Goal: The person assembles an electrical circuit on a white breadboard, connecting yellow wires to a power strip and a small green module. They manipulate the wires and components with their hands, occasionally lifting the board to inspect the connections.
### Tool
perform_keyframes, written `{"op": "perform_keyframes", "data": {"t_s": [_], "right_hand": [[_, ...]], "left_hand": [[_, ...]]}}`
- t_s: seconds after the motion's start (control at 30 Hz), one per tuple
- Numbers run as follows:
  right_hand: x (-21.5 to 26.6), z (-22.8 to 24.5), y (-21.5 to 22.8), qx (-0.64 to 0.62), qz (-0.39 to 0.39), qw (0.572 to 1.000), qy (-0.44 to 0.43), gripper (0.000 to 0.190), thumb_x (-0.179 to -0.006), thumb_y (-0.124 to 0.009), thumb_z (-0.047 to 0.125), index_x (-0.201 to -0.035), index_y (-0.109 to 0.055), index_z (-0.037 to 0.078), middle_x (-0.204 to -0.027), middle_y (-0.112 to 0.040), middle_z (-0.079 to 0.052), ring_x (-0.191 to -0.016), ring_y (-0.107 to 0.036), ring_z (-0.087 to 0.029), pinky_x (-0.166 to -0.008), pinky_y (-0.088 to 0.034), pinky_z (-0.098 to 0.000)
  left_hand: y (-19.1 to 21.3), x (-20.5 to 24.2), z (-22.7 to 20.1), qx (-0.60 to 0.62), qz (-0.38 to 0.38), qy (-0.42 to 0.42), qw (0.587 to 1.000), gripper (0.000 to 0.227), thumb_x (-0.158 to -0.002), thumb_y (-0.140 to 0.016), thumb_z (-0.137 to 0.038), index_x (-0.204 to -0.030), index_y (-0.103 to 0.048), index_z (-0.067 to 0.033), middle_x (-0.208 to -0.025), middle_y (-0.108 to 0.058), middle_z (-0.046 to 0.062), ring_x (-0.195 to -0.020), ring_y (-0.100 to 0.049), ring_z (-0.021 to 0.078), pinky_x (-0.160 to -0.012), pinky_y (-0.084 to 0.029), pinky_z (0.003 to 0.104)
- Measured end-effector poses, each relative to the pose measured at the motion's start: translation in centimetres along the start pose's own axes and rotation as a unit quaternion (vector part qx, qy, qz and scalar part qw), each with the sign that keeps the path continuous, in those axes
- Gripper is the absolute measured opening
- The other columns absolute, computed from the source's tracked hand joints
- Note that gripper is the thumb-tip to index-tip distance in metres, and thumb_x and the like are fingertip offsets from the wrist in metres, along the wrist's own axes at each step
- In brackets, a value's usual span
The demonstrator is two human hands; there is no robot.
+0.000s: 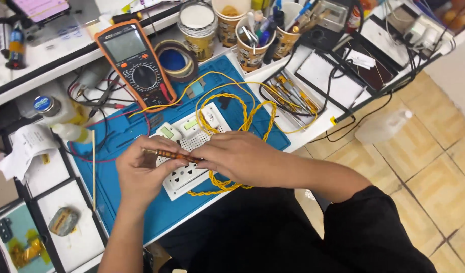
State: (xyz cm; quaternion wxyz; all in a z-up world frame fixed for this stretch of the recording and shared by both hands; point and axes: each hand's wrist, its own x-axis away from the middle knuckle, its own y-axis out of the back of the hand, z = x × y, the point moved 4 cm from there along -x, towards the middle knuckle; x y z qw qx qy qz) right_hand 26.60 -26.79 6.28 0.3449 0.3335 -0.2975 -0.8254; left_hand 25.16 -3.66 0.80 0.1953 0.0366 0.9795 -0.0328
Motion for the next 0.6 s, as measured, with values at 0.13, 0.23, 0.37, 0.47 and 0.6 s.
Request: {"op": "perform_keyframes", "data": {"t_s": [0.13,0.23,0.37,0.47,0.6], "right_hand": [[1.8,-1.7,3.8,0.016,0.008,0.986,-0.163,0.025,-0.112,-0.063,0.023,-0.128,-0.079,0.013,-0.1,-0.08,-0.012,-0.1,-0.08,-0.031,-0.086,-0.065,-0.0428],[6.2,-3.8,10.5,0.141,-0.06,0.93,-0.333,0.028,-0.111,-0.067,0.014,-0.135,-0.078,0.004,-0.106,-0.08,-0.021,-0.108,-0.078,-0.044,-0.092,-0.062,-0.0571],[11.6,-11.7,12.1,0.272,-0.006,0.855,-0.441,0.023,-0.119,-0.061,0.028,-0.123,-0.076,0.011,-0.116,-0.084,-0.013,-0.105,-0.073,-0.045,-0.085,-0.052,-0.0579],[11.8,-14.6,11.0,0.249,0.057,0.815,-0.521,0.028,-0.116,-0.061,0.038,-0.133,-0.078,0.023,-0.115,-0.084,-0.012,-0.107,-0.074,-0.039,-0.084,-0.054,-0.0554],[10.3,-14.1,10.2,0.263,-0.004,0.831,-0.491,0.031,-0.114,-0.066,0.037,-0.138,-0.076,0.02,-0.124,-0.076,-0.012,-0.117,-0.07,-0.038,-0.083,-0.054,-0.058]], "left_hand": [[0.8,-0.5,-0.1,-0.157,0.012,0.036,0.987,0.077,-0.071,-0.104,-0.025,-0.138,-0.071,-0.0059,-0.115,-0.082,0.012,-0.101,-0.07,0.0241,-0.094,-0.057,0.04],[0.2,-1.4,-2.1,-0.343,0.032,0.023,0.938,0.051,-0.098,-0.091,-0.01,-0.145,-0.072,-0.0058,-0.114,-0.073,0.013,-0.104,-0.067,0.0351,-0.092,-0.057,0.049],[1.1,-0.4,2.4,-0.455,0.116,-0.027,0.883,0.057,-0.093,-0.089,-0.041,-0.139,-0.078,-0.0097,-0.121,-0.068,0.008,-0.113,-0.062,0.0329,-0.101,-0.051,0.046],[0.5,-0.4,3.1,-0.447,0.133,-0.036,0.884,0.036,-0.094,-0.091,-0.025,-0.127,-0.084,-0.0116,-0.113,-0.068,0.005,-0.108,-0.065,0.0292,-0.093,-0.055,0.045],[0.8,-0.4,3.4,-0.409,0.117,-0.034,0.904,0.02,-0.1,-0.085,-0.015,-0.119,-0.084,-0.0098,-0.112,-0.069,0.006,-0.107,-0.066,0.0279,-0.095,-0.055,0.043]]}}
